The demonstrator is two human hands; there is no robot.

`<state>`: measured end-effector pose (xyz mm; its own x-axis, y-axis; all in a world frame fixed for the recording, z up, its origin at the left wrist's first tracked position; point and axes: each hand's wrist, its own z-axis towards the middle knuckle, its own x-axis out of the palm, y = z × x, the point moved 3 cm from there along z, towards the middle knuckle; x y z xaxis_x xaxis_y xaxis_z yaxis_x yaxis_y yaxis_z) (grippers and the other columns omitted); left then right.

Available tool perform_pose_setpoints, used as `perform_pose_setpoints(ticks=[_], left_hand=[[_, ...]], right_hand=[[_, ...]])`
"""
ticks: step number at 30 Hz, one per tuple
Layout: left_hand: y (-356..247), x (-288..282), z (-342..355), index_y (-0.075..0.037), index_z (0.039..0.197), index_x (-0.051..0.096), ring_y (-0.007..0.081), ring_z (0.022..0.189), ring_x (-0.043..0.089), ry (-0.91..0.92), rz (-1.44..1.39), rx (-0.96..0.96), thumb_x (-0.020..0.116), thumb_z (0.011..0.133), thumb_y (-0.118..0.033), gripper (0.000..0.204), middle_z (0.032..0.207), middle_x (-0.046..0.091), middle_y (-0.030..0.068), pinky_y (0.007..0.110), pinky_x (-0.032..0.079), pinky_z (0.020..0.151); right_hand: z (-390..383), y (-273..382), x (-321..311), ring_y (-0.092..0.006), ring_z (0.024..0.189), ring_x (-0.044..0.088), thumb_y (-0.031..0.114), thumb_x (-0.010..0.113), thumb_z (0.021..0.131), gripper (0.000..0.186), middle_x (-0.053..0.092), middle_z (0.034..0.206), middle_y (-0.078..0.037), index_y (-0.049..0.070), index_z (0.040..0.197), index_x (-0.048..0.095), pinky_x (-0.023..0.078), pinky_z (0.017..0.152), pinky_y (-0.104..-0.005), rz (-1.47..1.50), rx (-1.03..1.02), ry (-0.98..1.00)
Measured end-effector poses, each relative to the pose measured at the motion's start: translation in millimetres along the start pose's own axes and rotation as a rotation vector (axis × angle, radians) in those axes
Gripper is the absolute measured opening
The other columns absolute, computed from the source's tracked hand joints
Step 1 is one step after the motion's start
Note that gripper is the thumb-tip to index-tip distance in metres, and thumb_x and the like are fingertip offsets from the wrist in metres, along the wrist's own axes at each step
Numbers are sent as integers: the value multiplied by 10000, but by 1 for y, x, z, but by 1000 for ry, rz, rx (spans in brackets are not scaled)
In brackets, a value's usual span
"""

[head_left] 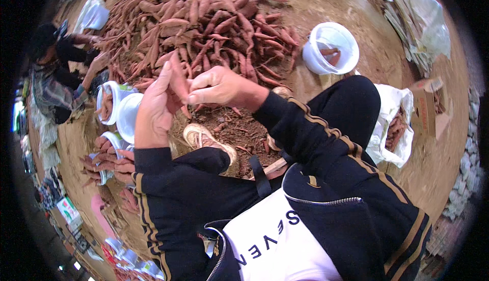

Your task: The person sits on the floor and sorts a large pile of sweet potatoes by hand, placing them into white buckets. The person repeatedly picks up sweet potatoes from the pile and transfers them into the buckets.

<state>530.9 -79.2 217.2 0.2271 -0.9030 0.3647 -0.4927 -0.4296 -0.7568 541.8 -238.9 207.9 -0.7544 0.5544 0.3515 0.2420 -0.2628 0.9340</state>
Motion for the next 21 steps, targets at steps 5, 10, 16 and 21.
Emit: perform_pose_setpoints(ticks=[5,10,16,21], left_hand=[[-10,21,-14,-35,1235,507,180,763,629,-15,80,128,548,908,-369,469,1051,631,145,305,532,683],[-16,24,-19,-8,1213,508,176,814,641,-104,150,152,557,904,-363,473,1031,637,135,273,531,693],[-21,36,-26,-12,1054,574,125,811,611,-223,795,626,667,822,-134,278,938,635,62,239,473,687],[-3,53,-32,-14,1033,543,85,744,549,-316,1205,731,708,772,-101,321,872,610,22,222,450,673]], right_hand=[[-5,-21,12,-63,532,412,278,639,862,235,573,699,-8,49,809,624,317,504,-212,510,119,-28],[-2,-34,13,-63,504,404,270,629,869,226,556,652,-6,53,805,618,304,462,-216,694,135,-73],[7,-54,-8,-62,525,463,318,648,842,298,523,618,14,36,748,631,398,470,-224,223,192,-405],[13,-64,-27,-131,513,470,259,618,841,284,557,578,-50,6,715,642,382,500,-300,-8,16,-577]])
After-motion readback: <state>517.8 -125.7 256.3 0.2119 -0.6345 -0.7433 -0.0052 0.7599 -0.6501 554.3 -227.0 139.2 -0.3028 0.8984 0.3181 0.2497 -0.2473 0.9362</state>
